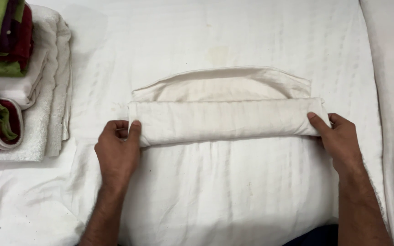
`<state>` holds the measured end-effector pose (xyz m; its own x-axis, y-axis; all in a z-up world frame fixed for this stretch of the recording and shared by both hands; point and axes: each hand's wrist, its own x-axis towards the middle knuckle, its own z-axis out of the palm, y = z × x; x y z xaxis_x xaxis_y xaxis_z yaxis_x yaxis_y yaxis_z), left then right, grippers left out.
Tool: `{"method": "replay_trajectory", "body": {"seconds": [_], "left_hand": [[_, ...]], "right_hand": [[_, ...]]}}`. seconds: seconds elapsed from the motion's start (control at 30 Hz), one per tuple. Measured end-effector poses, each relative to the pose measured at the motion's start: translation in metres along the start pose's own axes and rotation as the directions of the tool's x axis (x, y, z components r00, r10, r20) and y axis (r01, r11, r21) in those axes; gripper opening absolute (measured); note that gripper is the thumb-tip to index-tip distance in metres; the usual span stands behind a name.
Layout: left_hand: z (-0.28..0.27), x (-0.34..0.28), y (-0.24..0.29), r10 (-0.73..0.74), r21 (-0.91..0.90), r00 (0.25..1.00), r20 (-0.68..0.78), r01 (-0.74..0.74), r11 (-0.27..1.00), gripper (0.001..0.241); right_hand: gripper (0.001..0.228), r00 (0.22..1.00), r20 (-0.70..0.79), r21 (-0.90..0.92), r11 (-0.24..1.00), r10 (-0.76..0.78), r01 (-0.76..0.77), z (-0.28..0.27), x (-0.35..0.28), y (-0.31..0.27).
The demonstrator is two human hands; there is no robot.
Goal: The person folds a green towel and places it on a stack. Then, the person folds a white towel by hand, rolling it into a compact bundle and placing it on the stack. Finally, the person folds a purple and green towel and adds it to the stack.
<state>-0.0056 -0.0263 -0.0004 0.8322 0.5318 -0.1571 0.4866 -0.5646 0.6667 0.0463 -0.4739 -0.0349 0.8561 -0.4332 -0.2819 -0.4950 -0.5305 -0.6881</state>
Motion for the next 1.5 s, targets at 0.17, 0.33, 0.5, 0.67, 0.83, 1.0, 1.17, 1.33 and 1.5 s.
{"method": "replay_trajectory", "body": {"seconds": [0.17,0.33,0.5,0.67,0.83,1.0,1.17,1.33,1.5], "left_hand": [[-0.006,0.014,0.003,-0.293,-0.204,0.917,0.270,0.351,0.914,0.044],[-0.008,0.014,-0.003,-0.234,-0.271,0.945,0.227,0.292,0.917,0.044],[-0.010,0.004,0.004,-0.100,-0.240,0.987,0.128,0.129,0.962,0.040],[-0.015,0.006,-0.008,0.000,-0.581,0.966,0.258,0.156,0.799,0.021],[-0.023,0.006,-0.007,0.050,-0.628,0.966,0.253,0.124,0.769,0.025],[-0.022,0.009,-0.013,0.067,-0.487,0.972,0.226,0.053,0.872,0.033],[-0.021,0.014,-0.023,0.191,-0.556,0.943,0.271,-0.009,0.831,0.025],[-0.027,0.006,-0.007,0.201,-0.539,0.919,0.339,0.015,0.842,0.044],[-0.018,0.009,-0.014,0.271,-0.286,0.948,0.169,-0.216,0.934,0.039]], "right_hand": [[0.043,0.995,0.063,0.231,0.969,0.080,-0.093,-0.001,0.015,0.019],[0.035,0.997,0.081,0.320,0.947,0.001,-0.027,-0.008,0.007,0.007],[0.040,0.971,0.233,0.461,0.885,-0.047,-0.067,-0.016,0.011,0.015],[0.054,0.939,0.192,0.545,0.827,-0.285,0.139,-0.027,0.011,0.024],[0.044,0.888,0.298,0.581,0.804,-0.351,0.123,-0.032,0.004,0.014],[0.066,0.922,0.272,0.425,0.894,-0.276,0.142,-0.020,-0.007,-0.005],[0.055,0.942,0.076,0.395,0.877,-0.326,0.272,-0.010,-0.003,0.002],[0.053,0.926,-0.027,0.457,0.819,-0.378,0.348,0.006,0.002,0.008],[0.045,0.885,-0.136,0.334,0.820,-0.446,0.465,0.009,0.001,0.009]]}}
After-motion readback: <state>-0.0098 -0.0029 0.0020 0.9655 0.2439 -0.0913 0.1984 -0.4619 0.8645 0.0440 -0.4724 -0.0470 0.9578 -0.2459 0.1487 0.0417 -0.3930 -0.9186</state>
